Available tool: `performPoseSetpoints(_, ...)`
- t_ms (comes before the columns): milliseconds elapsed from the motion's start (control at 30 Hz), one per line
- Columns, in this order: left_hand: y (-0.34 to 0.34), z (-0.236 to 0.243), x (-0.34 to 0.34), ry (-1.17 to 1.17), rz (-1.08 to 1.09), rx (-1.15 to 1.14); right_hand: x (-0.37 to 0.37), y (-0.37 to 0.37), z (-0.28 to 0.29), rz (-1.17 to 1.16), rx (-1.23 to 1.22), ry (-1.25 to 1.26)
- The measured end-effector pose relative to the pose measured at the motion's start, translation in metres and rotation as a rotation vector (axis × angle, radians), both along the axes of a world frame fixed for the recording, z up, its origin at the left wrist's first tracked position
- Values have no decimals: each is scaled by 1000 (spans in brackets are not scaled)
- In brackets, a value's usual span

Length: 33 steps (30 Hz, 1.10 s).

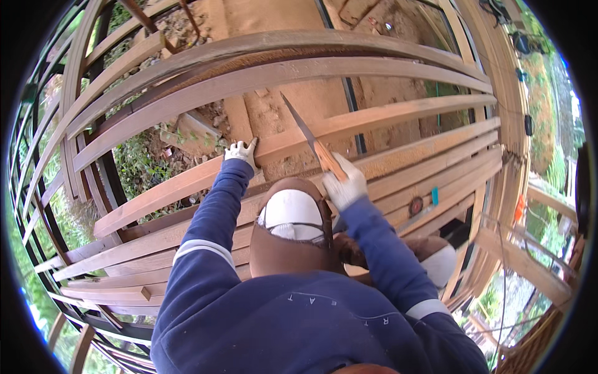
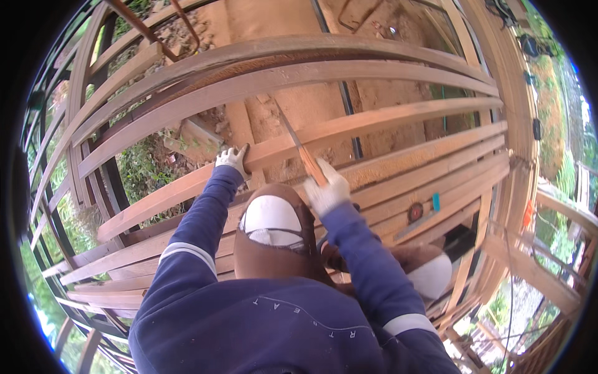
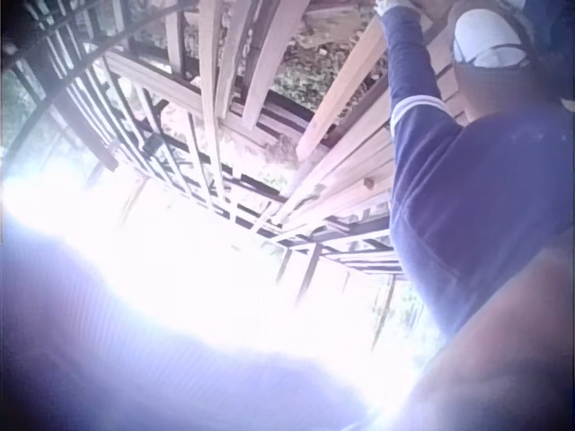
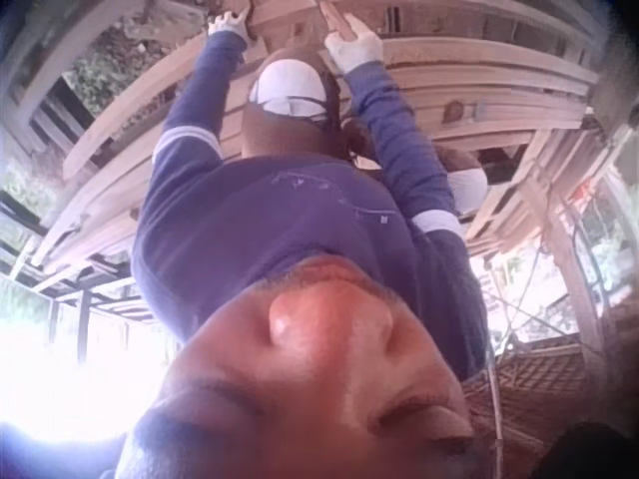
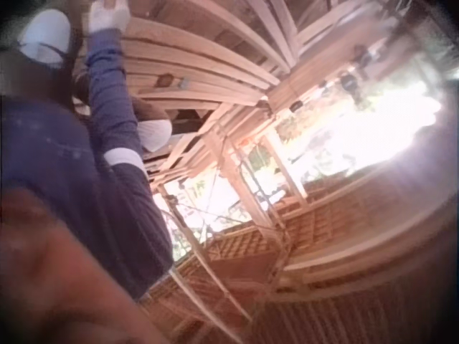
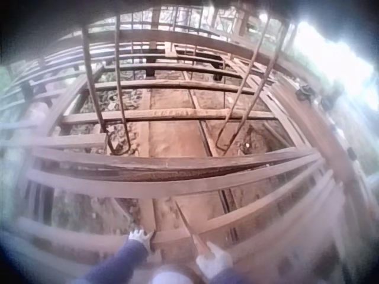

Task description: The person uses a try square and a circular saw blade by hand to mark and score lines on wooden planks, then cuts through a plank with a handsaw while standing on a construction frame.

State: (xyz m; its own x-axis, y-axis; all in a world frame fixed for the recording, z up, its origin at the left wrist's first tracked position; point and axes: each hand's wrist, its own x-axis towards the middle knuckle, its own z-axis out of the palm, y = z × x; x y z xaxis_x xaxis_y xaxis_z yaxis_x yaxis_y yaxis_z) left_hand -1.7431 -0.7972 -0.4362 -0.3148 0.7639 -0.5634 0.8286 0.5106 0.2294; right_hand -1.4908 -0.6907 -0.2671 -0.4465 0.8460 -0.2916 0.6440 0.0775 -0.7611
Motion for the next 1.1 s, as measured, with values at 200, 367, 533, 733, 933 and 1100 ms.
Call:
performPoseSetpoints(200,-7,1,-5,31,19,-62,111,-51,81,84,-86,75)
performPoseSetpoints(367,13,6,7,18,-47,-26,-14,25,-17,-8,-100,-47)
performPoseSetpoints(533,-9,2,-6,-3,29,-93,49,-27,56,172,101,43)
performPoseSetpoints(733,-1,7,-6,-5,31,-103,80,-36,64,119,-29,28)
performPoseSetpoints(933,-2,6,5,-3,-31,-94,0,1,3,3,41,14)
performPoseSetpoints(1100,-8,7,-7,2,26,-107,108,-57,121,164,-40,-58)
